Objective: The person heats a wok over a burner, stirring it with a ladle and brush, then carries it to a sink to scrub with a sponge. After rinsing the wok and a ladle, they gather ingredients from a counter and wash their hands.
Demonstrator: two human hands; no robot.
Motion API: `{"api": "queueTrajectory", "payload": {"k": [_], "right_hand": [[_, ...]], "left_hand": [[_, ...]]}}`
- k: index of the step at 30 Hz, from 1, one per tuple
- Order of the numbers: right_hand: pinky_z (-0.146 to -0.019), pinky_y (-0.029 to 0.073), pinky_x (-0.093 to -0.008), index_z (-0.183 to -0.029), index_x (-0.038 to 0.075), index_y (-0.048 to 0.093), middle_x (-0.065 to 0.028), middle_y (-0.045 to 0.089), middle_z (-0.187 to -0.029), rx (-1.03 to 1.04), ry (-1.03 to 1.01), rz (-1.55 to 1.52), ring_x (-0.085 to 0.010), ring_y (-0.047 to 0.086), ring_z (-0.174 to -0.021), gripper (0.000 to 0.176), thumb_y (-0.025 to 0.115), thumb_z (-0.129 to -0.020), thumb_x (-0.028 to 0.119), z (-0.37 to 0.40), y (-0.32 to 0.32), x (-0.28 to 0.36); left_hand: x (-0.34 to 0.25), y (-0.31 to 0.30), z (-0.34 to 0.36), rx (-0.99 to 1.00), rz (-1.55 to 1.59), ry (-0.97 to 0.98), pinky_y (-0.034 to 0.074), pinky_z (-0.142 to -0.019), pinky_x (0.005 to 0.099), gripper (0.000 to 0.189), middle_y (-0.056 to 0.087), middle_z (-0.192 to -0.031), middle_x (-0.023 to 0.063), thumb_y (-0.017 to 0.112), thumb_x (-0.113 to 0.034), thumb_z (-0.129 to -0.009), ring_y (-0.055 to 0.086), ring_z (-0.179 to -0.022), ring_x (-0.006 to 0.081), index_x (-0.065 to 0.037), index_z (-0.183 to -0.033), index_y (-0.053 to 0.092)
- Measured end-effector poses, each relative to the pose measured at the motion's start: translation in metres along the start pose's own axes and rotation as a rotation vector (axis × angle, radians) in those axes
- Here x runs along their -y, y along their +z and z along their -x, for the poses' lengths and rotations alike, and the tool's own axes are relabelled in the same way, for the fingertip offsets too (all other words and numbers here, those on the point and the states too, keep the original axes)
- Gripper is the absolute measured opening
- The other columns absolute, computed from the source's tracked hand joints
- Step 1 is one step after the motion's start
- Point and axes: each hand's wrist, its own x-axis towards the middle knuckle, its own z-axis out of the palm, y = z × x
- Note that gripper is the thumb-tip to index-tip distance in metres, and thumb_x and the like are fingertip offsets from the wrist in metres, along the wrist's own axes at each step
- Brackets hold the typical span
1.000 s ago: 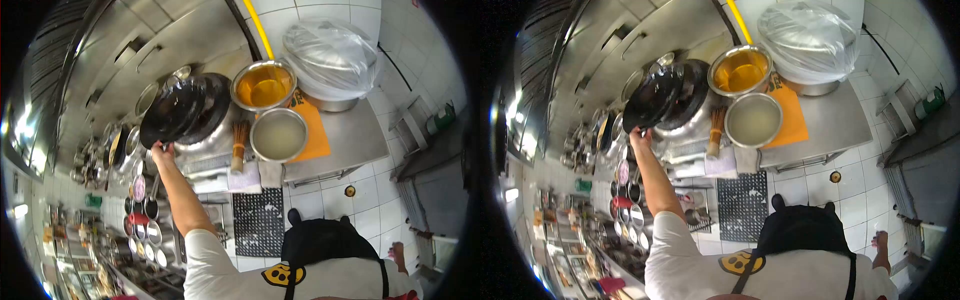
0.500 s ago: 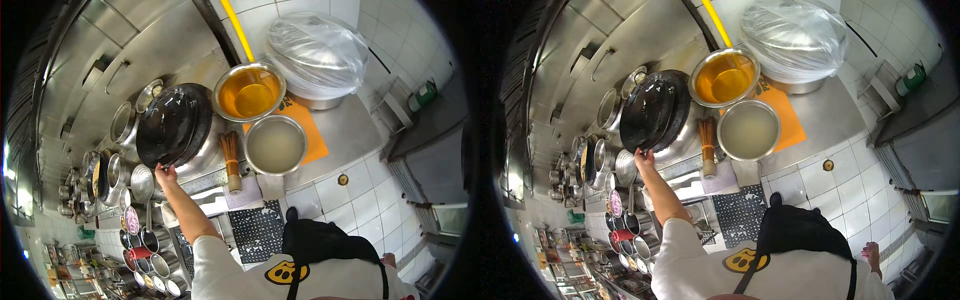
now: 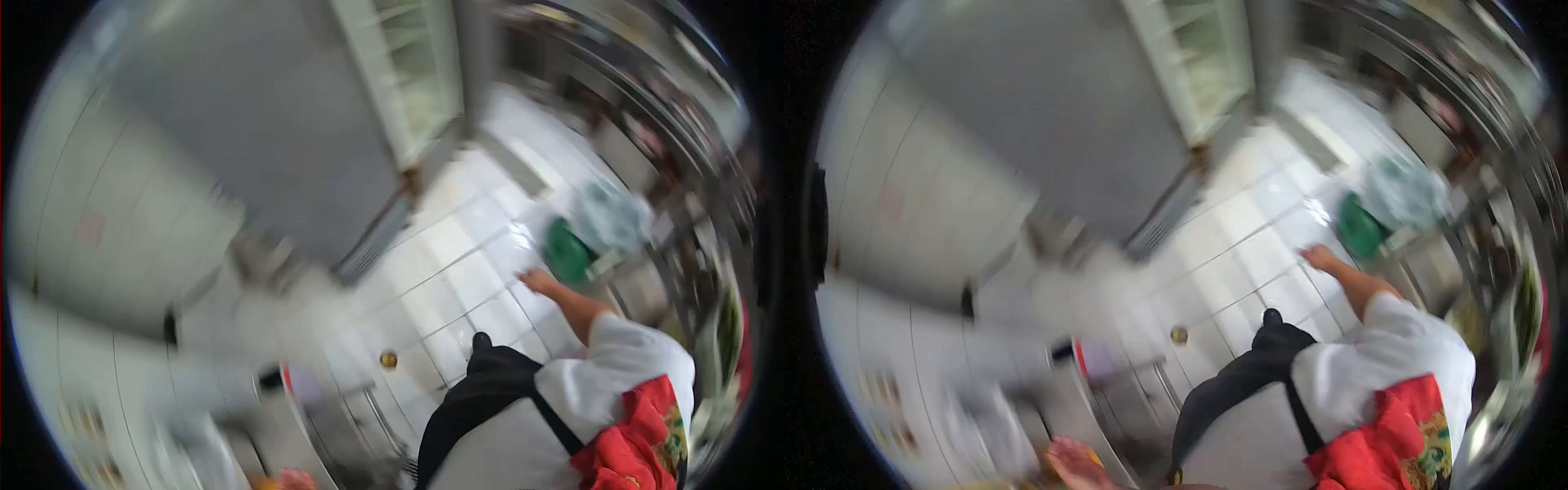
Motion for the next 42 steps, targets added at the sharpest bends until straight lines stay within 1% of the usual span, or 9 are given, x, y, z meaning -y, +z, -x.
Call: {"api": "queueTrajectory", "payload": {"k": [7, 9, 12, 14, 17, 19, 27, 36, 42], "right_hand": [[-0.082, 0.046, -0.0511, -0.077, -0.004, 0.063, -0.0293, 0.063, -0.090, -0.524, 0.084, -0.486, -0.0455, 0.060, -0.088, 0.056, 0.037, -0.098, 0.041, -0.085, -0.127, 0.037], [-0.081, 0.046, -0.0527, -0.075, -0.003, 0.062, -0.0281, 0.063, -0.085, -0.717, 0.057, -0.516, -0.0460, 0.060, -0.085, 0.054, 0.035, -0.098, 0.037, -0.131, -0.174, 0.021], [-0.081, 0.046, -0.0525, -0.076, -0.002, 0.061, -0.0266, 0.063, -0.086, -0.876, 0.017, -0.669, -0.0445, 0.060, -0.083, 0.046, 0.034, -0.098, 0.028, -0.194, -0.259, -0.027], [-0.080, 0.047, -0.0500, -0.088, 0.001, 0.061, -0.0250, 0.063, -0.090, -0.995, 0.104, -0.663, -0.0415, 0.060, -0.086, 0.031, 0.040, -0.094, 0.023, -0.237, -0.299, -0.074], [-0.080, 0.048, -0.0471, -0.092, 0.003, 0.061, -0.0232, 0.063, -0.094, -0.959, 0.229, -0.590, -0.0403, 0.060, -0.090, 0.024, 0.046, -0.090, 0.021, -0.262, -0.337, -0.149], [-0.085, 0.048, -0.0457, -0.088, 0.001, 0.063, -0.0233, 0.063, -0.104, -0.737, 0.313, -0.396, -0.0407, 0.059, -0.100, 0.024, 0.050, -0.086, 0.021, -0.249, -0.339, -0.205], [-0.037, 0.045, -0.0392, -0.075, -0.002, 0.060, -0.0128, 0.055, -0.059, -0.542, 1.141, -1.078, -0.0235, 0.058, -0.047, 0.016, 0.049, -0.081, 0.008, -0.172, -0.163, -0.373], [-0.071, 0.053, -0.0430, -0.090, 0.001, 0.066, -0.0195, 0.067, -0.078, -0.610, 1.020, -0.774, -0.0340, 0.066, -0.076, 0.030, 0.061, -0.079, 0.028, -0.385, -0.416, -0.475], [-0.075, 0.051, -0.0414, -0.092, 0.002, 0.065, -0.0208, 0.066, -0.088, -1.089, 0.751, -0.651, -0.0372, 0.064, -0.085, 0.027, 0.059, -0.083, 0.027, -0.503, -0.762, -0.549]], "left_hand": [[0.216, 0.166, -0.103, 0.595, -0.624, -0.261, 0.030, -0.107, 0.0579, 0.047, 0.046, -0.138, 0.0171, 0.058, -0.029, -0.094, 0.044, -0.125, 0.0307, -0.007, -0.133, 0.043], [0.318, 0.138, -0.212, 0.762, -0.999, -0.352, 0.048, -0.086, 0.0365, 0.039, 0.064, -0.103, 0.0100, 0.045, -0.039, -0.099, 0.060, -0.102, 0.0221, -0.006, -0.112, 0.060], [0.356, 0.227, -0.234, 0.936, -1.693, -0.287, 0.048, -0.073, 0.0386, 0.026, 0.063, -0.085, 0.0092, 0.054, -0.029, -0.092, 0.061, -0.083, 0.0224, -0.005, -0.095, 0.062], [0.398, 0.304, -0.244, 1.025, -2.143, -0.202, 0.048, -0.064, 0.0400, 0.020, 0.062, -0.072, 0.0087, 0.060, -0.022, -0.087, 0.062, -0.071, 0.0226, -0.004, -0.083, 0.064], [0.455, 0.443, -0.276, 1.795, -1.738, 0.621, 0.048, -0.067, 0.0402, 0.020, 0.066, -0.080, 0.0127, 0.063, -0.020, -0.083, 0.063, -0.076, 0.0268, 0.000, -0.084, 0.064], [0.500, 0.554, -0.235, 1.205, -1.395, 0.432, 0.048, -0.070, 0.0415, 0.026, 0.066, -0.085, 0.0179, 0.063, -0.023, -0.084, 0.062, -0.080, 0.0313, 0.003, -0.087, 0.064], [0.528, 1.118, 0.122, 1.794, -0.981, 0.742, 0.048, -0.072, 0.0394, 0.024, 0.064, -0.082, 0.0171, 0.065, -0.025, -0.085, 0.061, -0.077, 0.0338, -0.002, -0.092, 0.063], [0.676, 1.307, 0.262, 2.097, -1.187, 0.769, 0.045, -0.090, 0.0427, 0.039, 0.063, -0.110, 0.0192, 0.065, -0.030, -0.086, 0.058, -0.104, 0.0369, -0.001, -0.111, 0.059], [0.718, 1.481, 0.391, 2.218, -1.035, 0.862, 0.036, -0.105, 0.0439, 0.055, 0.047, -0.135, 0.0253, 0.064, -0.032, -0.086, 0.044, -0.126, 0.0401, 0.004, -0.126, 0.052]]}}
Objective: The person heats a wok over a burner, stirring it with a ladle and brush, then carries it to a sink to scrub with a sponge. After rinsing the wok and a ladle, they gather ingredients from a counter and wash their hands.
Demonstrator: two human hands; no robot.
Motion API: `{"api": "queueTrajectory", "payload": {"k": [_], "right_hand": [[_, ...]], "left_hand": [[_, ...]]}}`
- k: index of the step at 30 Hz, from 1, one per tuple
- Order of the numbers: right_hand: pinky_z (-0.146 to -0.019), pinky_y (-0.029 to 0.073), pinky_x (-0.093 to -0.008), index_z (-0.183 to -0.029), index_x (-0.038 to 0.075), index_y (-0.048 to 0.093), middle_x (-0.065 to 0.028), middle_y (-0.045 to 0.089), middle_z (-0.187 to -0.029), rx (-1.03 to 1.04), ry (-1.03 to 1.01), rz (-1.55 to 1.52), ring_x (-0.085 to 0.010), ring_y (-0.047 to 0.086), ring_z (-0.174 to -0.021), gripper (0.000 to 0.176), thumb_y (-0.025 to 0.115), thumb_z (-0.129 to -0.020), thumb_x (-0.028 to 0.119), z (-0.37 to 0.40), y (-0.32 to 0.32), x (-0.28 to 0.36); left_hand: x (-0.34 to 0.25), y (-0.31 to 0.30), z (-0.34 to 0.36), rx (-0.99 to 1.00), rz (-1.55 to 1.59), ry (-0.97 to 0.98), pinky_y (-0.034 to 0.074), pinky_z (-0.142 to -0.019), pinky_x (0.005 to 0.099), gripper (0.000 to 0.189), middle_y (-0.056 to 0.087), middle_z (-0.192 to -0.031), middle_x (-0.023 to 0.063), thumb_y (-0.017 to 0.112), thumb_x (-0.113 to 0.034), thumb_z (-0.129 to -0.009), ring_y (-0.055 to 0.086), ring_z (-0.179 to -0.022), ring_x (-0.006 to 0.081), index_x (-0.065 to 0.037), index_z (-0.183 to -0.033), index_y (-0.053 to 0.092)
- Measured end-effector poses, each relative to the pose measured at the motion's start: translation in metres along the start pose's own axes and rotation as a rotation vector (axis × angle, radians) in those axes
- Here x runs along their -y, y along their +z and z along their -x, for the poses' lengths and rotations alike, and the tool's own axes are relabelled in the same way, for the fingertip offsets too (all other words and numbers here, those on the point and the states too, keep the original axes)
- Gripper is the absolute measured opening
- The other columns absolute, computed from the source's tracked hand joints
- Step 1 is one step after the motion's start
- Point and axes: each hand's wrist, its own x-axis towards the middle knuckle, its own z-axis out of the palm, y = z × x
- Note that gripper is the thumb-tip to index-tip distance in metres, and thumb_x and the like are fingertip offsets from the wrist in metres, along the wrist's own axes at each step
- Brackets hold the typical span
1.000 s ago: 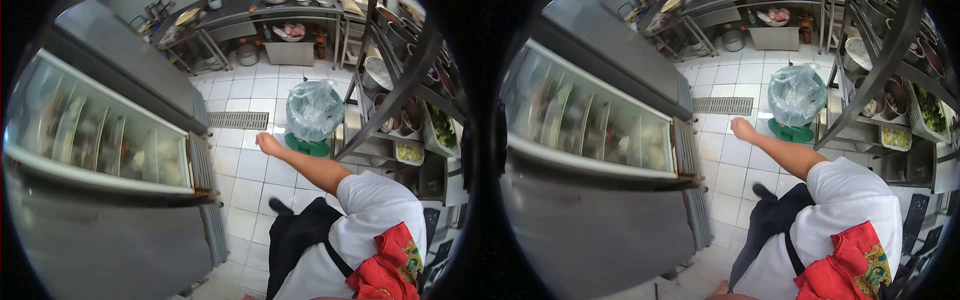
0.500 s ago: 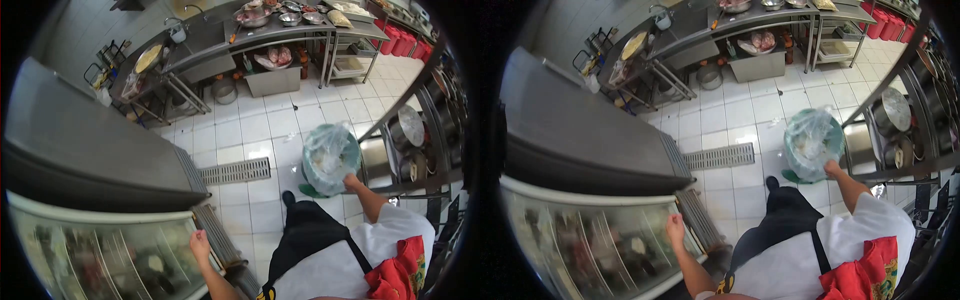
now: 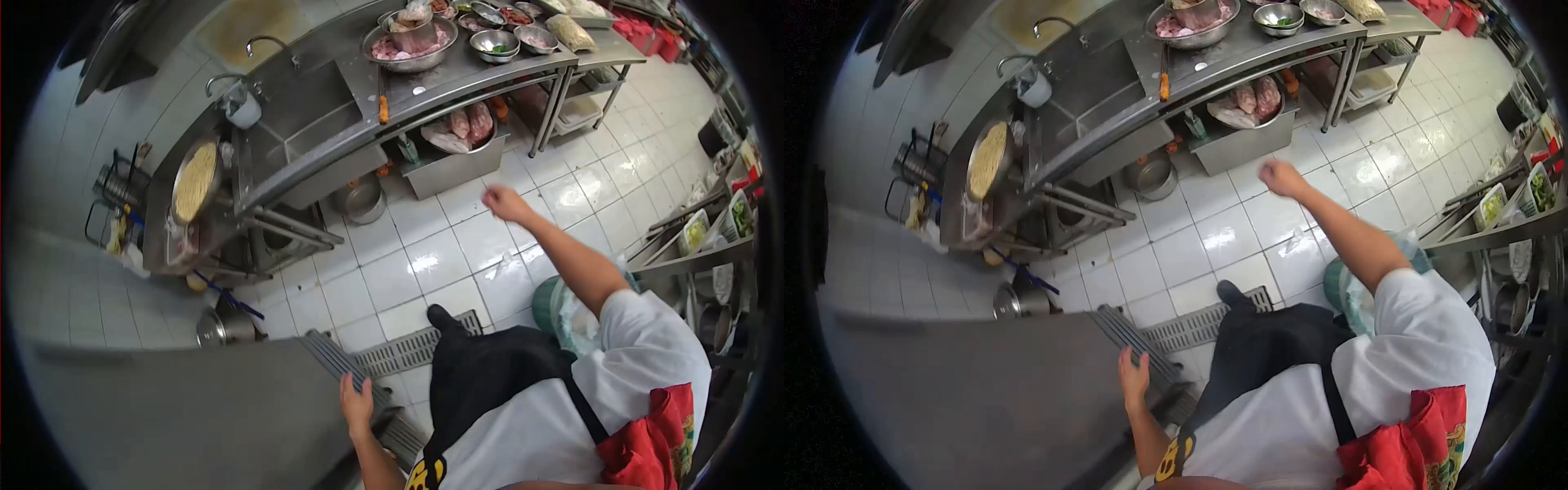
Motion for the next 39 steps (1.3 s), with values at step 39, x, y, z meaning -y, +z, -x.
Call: {"api": "queueTrajectory", "payload": {"k": [39], "right_hand": [[-0.042, 0.042, -0.0302, -0.089, -0.003, 0.048, -0.0065, 0.048, -0.063, 0.314, 0.636, -0.678, -0.0149, 0.048, -0.048, 0.020, 0.050, -0.092, 0.016, -0.450, 0.109, 0.359]], "left_hand": [[-0.429, -0.002, -1.039, 0.361, 1.188, -0.101, 0.054, -0.088, 0.0359, 0.045, 0.061, -0.112, 0.0211, 0.041, -0.031, -0.101, 0.065, -0.100, 0.0294, 0.010, -0.119, 0.049]]}}
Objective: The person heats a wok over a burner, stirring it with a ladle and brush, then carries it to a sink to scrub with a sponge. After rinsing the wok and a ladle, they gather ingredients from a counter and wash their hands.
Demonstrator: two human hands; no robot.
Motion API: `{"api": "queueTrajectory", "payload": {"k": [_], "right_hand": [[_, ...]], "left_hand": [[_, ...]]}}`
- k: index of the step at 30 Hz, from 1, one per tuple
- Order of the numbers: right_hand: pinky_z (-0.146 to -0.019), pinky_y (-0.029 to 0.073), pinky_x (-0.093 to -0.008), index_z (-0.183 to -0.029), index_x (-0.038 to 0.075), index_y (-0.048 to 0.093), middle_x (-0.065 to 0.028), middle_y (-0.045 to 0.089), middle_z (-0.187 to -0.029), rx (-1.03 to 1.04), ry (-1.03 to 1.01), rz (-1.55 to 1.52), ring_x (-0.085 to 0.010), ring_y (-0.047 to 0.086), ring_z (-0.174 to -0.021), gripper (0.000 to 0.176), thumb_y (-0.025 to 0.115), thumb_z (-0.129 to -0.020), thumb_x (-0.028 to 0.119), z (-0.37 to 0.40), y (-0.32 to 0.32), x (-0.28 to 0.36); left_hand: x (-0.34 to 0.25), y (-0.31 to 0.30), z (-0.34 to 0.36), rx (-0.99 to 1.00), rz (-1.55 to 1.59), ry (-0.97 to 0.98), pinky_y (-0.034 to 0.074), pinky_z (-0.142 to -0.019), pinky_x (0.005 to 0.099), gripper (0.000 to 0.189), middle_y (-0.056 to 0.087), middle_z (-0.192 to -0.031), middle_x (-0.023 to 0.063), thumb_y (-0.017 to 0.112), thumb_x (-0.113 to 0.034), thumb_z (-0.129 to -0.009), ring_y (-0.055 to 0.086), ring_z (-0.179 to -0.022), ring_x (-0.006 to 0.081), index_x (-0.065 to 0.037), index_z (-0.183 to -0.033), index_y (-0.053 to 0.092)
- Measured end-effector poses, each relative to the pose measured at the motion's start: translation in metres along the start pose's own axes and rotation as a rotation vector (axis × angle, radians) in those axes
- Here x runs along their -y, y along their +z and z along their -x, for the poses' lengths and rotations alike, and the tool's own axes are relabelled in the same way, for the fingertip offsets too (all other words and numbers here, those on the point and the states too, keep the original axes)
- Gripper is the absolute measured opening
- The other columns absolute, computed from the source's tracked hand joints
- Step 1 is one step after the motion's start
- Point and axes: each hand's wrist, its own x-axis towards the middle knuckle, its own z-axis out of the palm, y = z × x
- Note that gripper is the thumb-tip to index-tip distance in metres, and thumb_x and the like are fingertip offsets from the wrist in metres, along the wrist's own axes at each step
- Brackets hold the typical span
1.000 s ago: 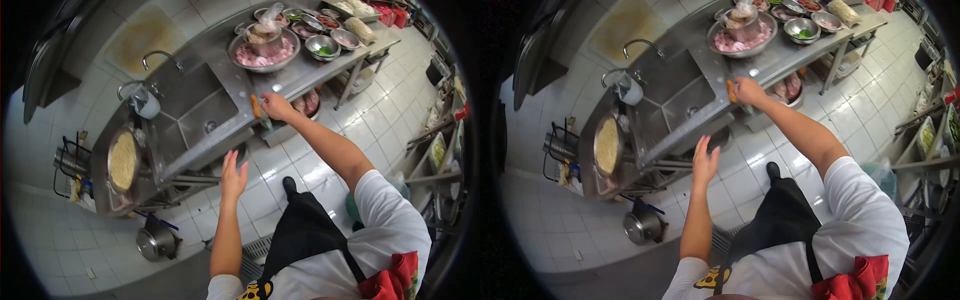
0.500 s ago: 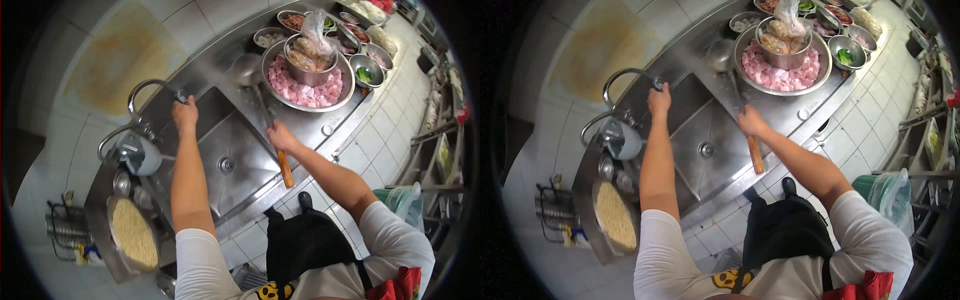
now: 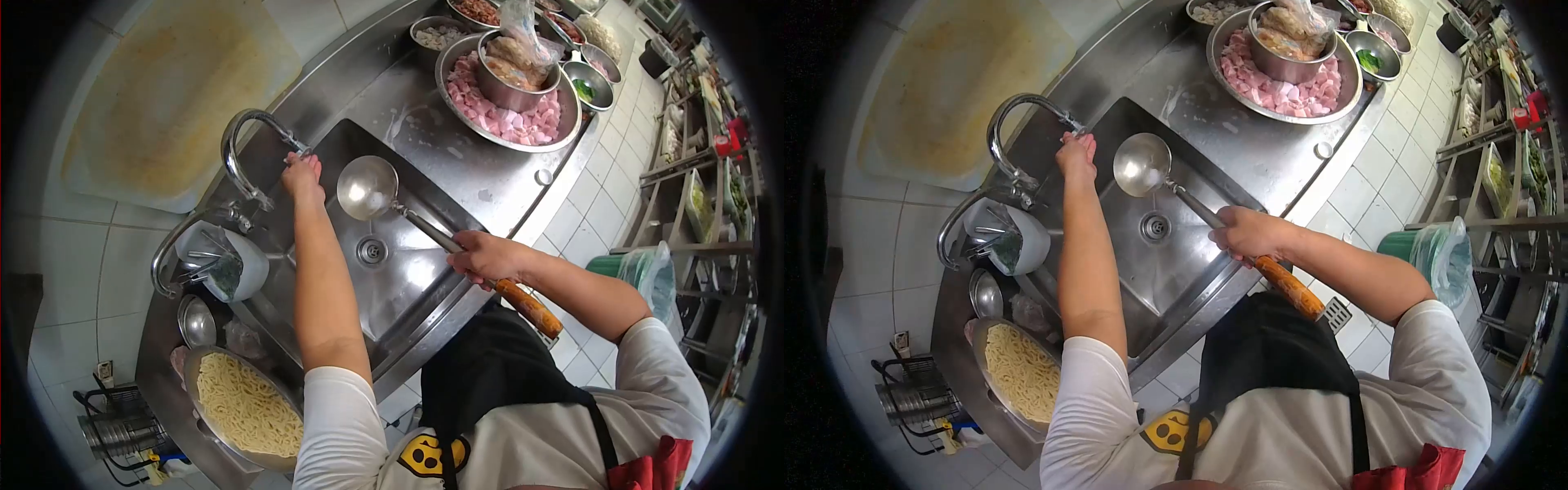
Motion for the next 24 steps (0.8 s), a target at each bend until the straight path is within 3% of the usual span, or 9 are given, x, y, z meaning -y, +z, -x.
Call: {"api": "queueTrajectory", "payload": {"k": [2, 6, 9, 12, 17, 18, 19, 22, 24], "right_hand": [[-0.042, 0.042, -0.0302, -0.087, -0.002, 0.048, -0.0067, 0.048, -0.063, 0.012, 0.030, 0.011, -0.0153, 0.049, -0.048, 0.021, 0.049, -0.092, 0.018, 0.001, 0.014, 0.002], [-0.042, 0.042, -0.0299, -0.088, -0.001, 0.050, -0.0060, 0.049, -0.062, 0.065, 0.085, -0.009, -0.0151, 0.049, -0.048, 0.019, 0.051, -0.089, 0.017, 0.000, 0.031, 0.007], [-0.041, 0.041, -0.0282, -0.085, 0.001, 0.051, -0.0027, 0.048, -0.064, 0.076, 0.119, 0.003, -0.0106, 0.046, -0.048, 0.016, 0.055, -0.088, 0.016, 0.000, 0.048, 0.013], [-0.041, 0.040, -0.0272, -0.083, 0.003, 0.052, 0.0003, 0.045, -0.061, 0.129, 0.137, 0.008, -0.0084, 0.044, -0.048, 0.014, 0.056, -0.087, 0.016, 0.006, 0.062, 0.027], [-0.044, 0.041, -0.0307, -0.086, 0.002, 0.053, -0.0026, 0.049, -0.061, 0.211, 0.138, -0.018, -0.0135, 0.049, -0.051, 0.013, 0.056, -0.083, 0.014, -0.003, 0.065, 0.022], [-0.046, 0.043, -0.0351, -0.085, -0.001, 0.055, -0.0052, 0.052, -0.063, 0.195, 0.060, 0.210, -0.0174, 0.053, -0.053, 0.014, 0.055, -0.082, 0.012, -0.015, 0.066, 0.022], [-0.048, 0.045, -0.0394, -0.085, -0.003, 0.057, -0.0078, 0.055, -0.066, 0.171, -0.024, 0.429, -0.0213, 0.056, -0.055, 0.015, 0.054, -0.081, 0.011, -0.034, 0.068, 0.023], [-0.052, 0.044, -0.0390, -0.080, -0.002, 0.062, -0.0130, 0.061, -0.066, 0.111, -0.102, 0.835, -0.0215, 0.060, -0.060, 0.015, 0.057, -0.078, 0.012, -0.085, 0.078, 0.049], [-0.053, 0.044, -0.0386, -0.074, -0.002, 0.064, -0.0120, 0.060, -0.061, 0.069, -0.108, 0.632, -0.0220, 0.059, -0.058, 0.015, 0.056, -0.077, 0.010, -0.112, 0.089, 0.073]], "left_hand": [[0.015, -0.017, 0.008, 0.091, 0.012, 0.018, 0.055, -0.085, 0.0366, 0.043, 0.062, -0.112, 0.0207, 0.042, -0.028, -0.101, 0.065, -0.098, 0.0291, 0.010, -0.117, 0.049], [0.056, -0.068, 0.029, 0.322, -0.835, 0.309, 0.053, -0.074, 0.0342, 0.028, 0.068, -0.100, 0.0167, 0.051, -0.026, -0.095, 0.066, -0.091, 0.0262, -0.002, -0.099, 0.065], [0.088, -0.092, 0.045, 0.163, -1.259, 0.720, 0.050, -0.075, 0.0472, 0.020, 0.067, -0.086, 0.0195, 0.058, -0.023, -0.085, 0.063, -0.085, 0.0401, -0.007, -0.088, 0.068], [0.122, -0.099, 0.050, 0.373, -1.231, 0.529, 0.049, -0.077, 0.0488, 0.022, 0.068, -0.087, 0.0180, 0.058, -0.026, -0.084, 0.064, -0.085, 0.0392, -0.006, -0.089, 0.068], [0.141, -0.125, 0.042, 0.340, -1.208, 0.465, 0.049, -0.073, 0.0424, 0.024, 0.067, -0.084, 0.0139, 0.059, -0.028, -0.087, 0.065, -0.080, 0.0293, -0.005, -0.088, 0.064], [0.150, -0.130, 0.032, 0.314, -1.188, 0.415, 0.049, -0.073, 0.0425, 0.025, 0.067, -0.084, 0.0126, 0.058, -0.029, -0.088, 0.065, -0.079, 0.0282, -0.005, -0.088, 0.063], [0.189, -0.139, 0.001, 0.425, -0.890, 0.158, 0.050, -0.072, 0.0392, 0.026, 0.067, -0.087, 0.0081, 0.056, -0.029, -0.091, 0.065, -0.080, 0.0252, -0.004, -0.093, 0.063], [0.106, -0.107, 0.064, 0.212, -0.347, -0.333, 0.052, -0.069, 0.0366, 0.027, 0.064, -0.091, 0.0063, 0.054, -0.029, -0.092, 0.064, -0.078, 0.0231, -0.004, -0.098, 0.061], [0.094, -0.101, 0.064, 0.305, -0.080, -0.374, 0.054, -0.067, 0.0343, 0.022, 0.063, -0.091, 0.0084, 0.056, -0.024, -0.090, 0.064, -0.077, 0.0222, -0.003, -0.099, 0.059]]}}
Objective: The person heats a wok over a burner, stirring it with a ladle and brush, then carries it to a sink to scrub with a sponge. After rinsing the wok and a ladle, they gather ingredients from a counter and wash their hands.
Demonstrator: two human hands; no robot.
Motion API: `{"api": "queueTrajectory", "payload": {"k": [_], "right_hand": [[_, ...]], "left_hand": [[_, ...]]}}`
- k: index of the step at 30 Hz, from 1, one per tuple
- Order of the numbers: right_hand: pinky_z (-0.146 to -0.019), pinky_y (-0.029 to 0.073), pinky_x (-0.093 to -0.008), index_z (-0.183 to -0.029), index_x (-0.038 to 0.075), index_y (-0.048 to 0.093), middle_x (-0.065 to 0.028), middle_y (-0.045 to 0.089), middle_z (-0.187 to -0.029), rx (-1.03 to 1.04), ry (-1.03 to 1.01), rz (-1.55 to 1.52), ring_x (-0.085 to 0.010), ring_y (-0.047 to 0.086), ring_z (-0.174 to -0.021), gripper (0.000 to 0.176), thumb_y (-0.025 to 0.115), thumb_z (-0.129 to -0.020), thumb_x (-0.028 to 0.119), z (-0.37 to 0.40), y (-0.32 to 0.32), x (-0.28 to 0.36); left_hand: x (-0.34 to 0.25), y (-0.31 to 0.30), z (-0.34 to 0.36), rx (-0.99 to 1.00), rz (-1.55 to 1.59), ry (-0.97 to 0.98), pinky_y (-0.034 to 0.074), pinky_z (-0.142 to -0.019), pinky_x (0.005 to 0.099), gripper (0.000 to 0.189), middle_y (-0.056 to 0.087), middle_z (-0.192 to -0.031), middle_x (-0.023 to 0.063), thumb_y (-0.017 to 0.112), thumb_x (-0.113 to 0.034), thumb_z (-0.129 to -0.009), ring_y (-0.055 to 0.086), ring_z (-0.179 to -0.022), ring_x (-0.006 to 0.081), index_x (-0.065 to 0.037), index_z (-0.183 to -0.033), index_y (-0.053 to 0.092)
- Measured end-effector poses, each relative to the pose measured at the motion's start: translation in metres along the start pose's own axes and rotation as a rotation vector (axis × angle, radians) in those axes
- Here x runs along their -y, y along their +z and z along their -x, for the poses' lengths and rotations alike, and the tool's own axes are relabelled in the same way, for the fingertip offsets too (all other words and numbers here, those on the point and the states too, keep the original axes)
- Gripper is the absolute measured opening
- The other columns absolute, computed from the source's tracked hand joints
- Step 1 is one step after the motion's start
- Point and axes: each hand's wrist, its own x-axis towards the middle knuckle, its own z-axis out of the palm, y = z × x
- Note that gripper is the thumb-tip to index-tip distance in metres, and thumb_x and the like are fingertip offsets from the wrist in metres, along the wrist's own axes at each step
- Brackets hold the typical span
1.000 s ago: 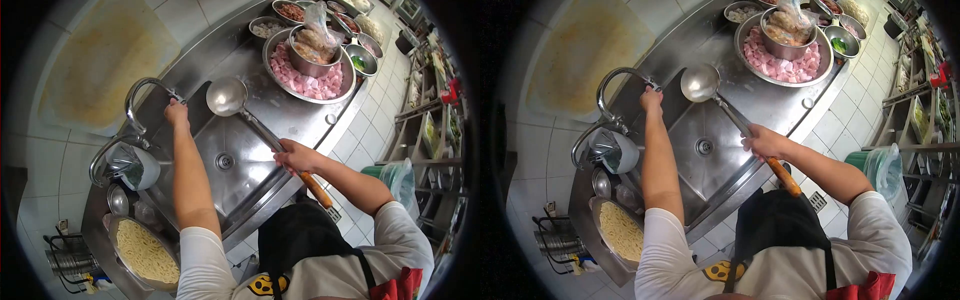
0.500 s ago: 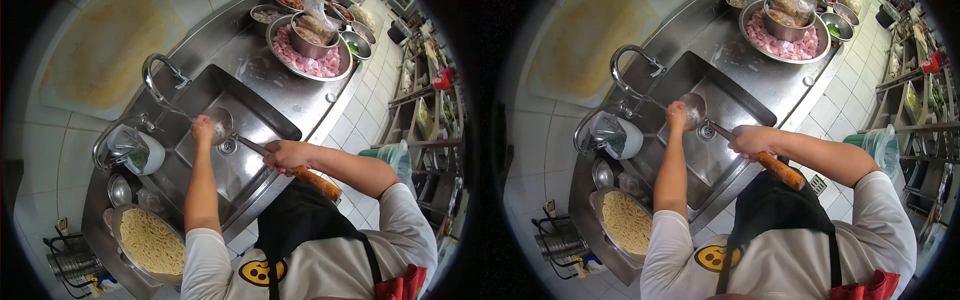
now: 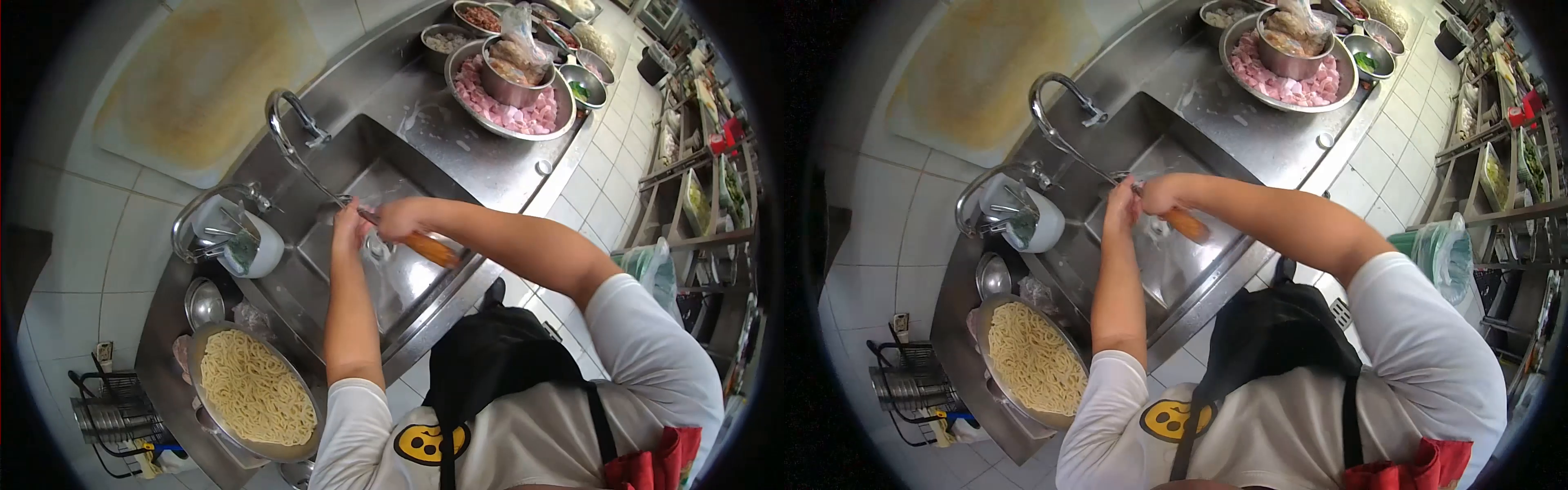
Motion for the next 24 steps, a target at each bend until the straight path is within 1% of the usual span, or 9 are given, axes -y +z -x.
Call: {"api": "queueTrajectory", "payload": {"k": [2, 6, 10, 14, 16, 19, 21, 22, 24], "right_hand": [[-0.052, 0.045, -0.0387, -0.079, -0.003, 0.065, -0.0105, 0.060, -0.061, 0.008, -0.030, -0.181, -0.0227, 0.058, -0.057, 0.014, 0.057, -0.076, 0.009, -0.062, 0.001, 0.003], [-0.052, 0.046, -0.0377, -0.072, 0.003, 0.060, -0.0075, 0.059, -0.062, 0.050, -0.132, -0.655, -0.0214, 0.057, -0.056, 0.019, 0.055, -0.085, 0.016, -0.107, -0.008, 0.029], [-0.057, 0.049, -0.0441, -0.076, 0.005, 0.059, -0.0111, 0.061, -0.072, 0.245, -0.098, -1.430, -0.0271, 0.061, -0.063, 0.026, 0.045, -0.093, 0.020, -0.208, 0.009, 0.022], [-0.066, 0.052, -0.0480, -0.085, 0.006, 0.059, -0.0128, 0.063, -0.078, 0.205, -0.194, -1.705, -0.0298, 0.062, -0.066, 0.034, 0.038, -0.097, 0.029, -0.180, 0.016, 0.037], [-0.074, 0.053, -0.0475, -0.092, 0.006, 0.060, -0.0137, 0.066, -0.088, 0.779, -0.826, -1.905, -0.0286, 0.064, -0.076, 0.035, 0.037, -0.098, 0.032, -0.195, 0.025, 0.023], [-0.076, 0.053, -0.0467, -0.095, 0.006, 0.060, -0.0131, 0.066, -0.093, 0.127, -0.299, -2.034, -0.0270, 0.064, -0.083, 0.035, 0.036, -0.098, 0.031, -0.163, 0.020, 0.038], [-0.077, 0.053, -0.0450, -0.096, 0.008, 0.061, -0.0127, 0.066, -0.095, 0.072, -0.306, -1.946, -0.0259, 0.064, -0.085, 0.035, 0.034, -0.099, 0.030, -0.136, 0.019, 0.045], [-0.077, 0.053, -0.0442, -0.096, 0.008, 0.061, -0.0125, 0.066, -0.096, 0.042, -0.305, -1.906, -0.0254, 0.064, -0.086, 0.035, 0.033, -0.100, 0.029, -0.124, 0.018, 0.047], [-0.072, 0.053, -0.0414, -0.094, 0.010, 0.061, -0.0115, 0.066, -0.094, 0.037, -0.241, -1.932, -0.0245, 0.064, -0.082, 0.036, 0.031, -0.100, 0.029, -0.115, 0.019, 0.053]], "left_hand": [[-0.002, -0.019, -0.018, 0.197, 0.214, 0.020, 0.056, -0.066, 0.0345, 0.021, 0.063, -0.093, 0.0094, 0.055, -0.020, -0.089, 0.064, -0.077, 0.0228, -0.002, -0.099, 0.058], [-0.037, -0.018, -0.008, 0.157, 0.344, 0.178, 0.056, -0.070, 0.0339, 0.021, 0.064, -0.096, 0.0113, 0.049, -0.012, -0.090, 0.065, -0.082, 0.0220, 0.002, -0.104, 0.058], [-0.091, 0.034, 0.097, -0.222, 0.337, 0.360, 0.053, -0.071, 0.0300, 0.023, 0.063, -0.098, 0.0073, 0.051, -0.022, -0.095, 0.063, -0.084, 0.0193, -0.002, -0.100, 0.062], [-0.106, 0.068, 0.120, -0.315, -0.036, 0.672, 0.049, -0.074, 0.0378, 0.033, 0.067, -0.090, 0.0092, 0.054, -0.032, -0.094, 0.064, -0.080, 0.0268, -0.001, -0.091, 0.066], [-0.113, 0.064, 0.097, -0.473, -0.932, 0.953, 0.047, -0.075, 0.0431, 0.039, 0.068, -0.083, 0.0164, 0.055, -0.036, -0.092, 0.064, -0.078, 0.0346, 0.001, -0.087, 0.066], [-0.129, 0.069, 0.078, -0.428, -0.894, 0.959, 0.046, -0.072, 0.0443, 0.041, 0.066, -0.076, 0.0190, 0.055, -0.038, -0.091, 0.063, -0.076, 0.0365, 0.001, -0.084, 0.065], [-0.135, 0.063, 0.058, -0.286, -0.725, 0.914, 0.046, -0.064, 0.0408, 0.043, 0.063, -0.069, 0.0102, 0.055, -0.040, -0.092, 0.060, -0.067, 0.0268, 0.000, -0.077, 0.062], [-0.143, 0.070, 0.075, -0.117, -0.377, 0.511, 0.044, -0.062, 0.0340, 0.042, 0.059, -0.067, 0.0051, 0.055, -0.041, -0.092, 0.055, -0.065, 0.0181, -0.002, -0.077, 0.061], [-0.131, 0.060, 0.065, -0.065, -0.012, 0.562, 0.042, -0.062, 0.0296, 0.037, 0.059, -0.069, 0.0052, 0.056, -0.039, -0.093, 0.054, -0.066, 0.0151, -0.004, -0.084, 0.061]]}}
